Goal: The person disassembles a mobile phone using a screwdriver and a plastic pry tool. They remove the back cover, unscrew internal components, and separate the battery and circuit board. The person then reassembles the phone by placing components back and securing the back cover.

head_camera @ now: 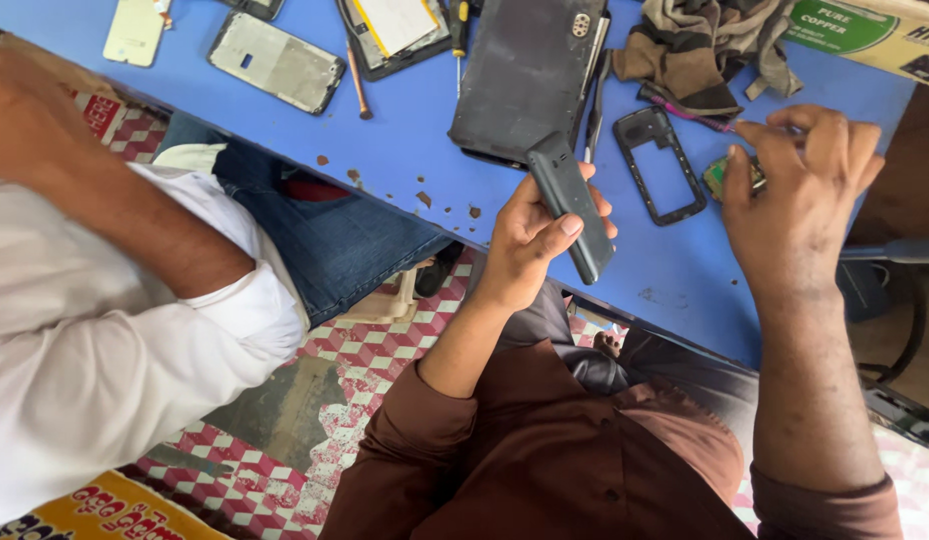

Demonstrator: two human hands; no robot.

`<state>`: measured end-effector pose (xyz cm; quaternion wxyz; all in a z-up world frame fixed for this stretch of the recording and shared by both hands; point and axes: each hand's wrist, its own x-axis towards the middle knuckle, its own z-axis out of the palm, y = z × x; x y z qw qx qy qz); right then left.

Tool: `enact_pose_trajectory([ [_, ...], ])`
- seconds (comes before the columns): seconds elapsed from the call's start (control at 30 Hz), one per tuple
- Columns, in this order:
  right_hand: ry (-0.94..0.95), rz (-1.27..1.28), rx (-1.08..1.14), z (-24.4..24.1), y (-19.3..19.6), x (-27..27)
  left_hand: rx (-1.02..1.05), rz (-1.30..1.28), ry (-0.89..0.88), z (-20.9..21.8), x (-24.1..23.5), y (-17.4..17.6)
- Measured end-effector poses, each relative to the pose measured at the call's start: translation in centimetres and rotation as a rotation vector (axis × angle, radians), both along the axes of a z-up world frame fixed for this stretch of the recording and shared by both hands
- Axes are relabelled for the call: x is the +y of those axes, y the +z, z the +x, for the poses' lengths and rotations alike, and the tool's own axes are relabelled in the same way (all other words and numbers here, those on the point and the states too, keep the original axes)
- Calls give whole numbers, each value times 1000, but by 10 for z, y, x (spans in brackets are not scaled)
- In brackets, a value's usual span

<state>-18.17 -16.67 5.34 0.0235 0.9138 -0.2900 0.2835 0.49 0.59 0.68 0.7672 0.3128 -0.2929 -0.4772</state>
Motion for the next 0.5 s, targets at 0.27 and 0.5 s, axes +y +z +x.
enact_pose_trajectory([
  [0.27,-13,-84,115,7,-26,-13,19,-29,-25,3,-3,-3],
  [0.5,-31,-108,144,8,-45,-21,62,-49,-26,5,-5,-3],
])
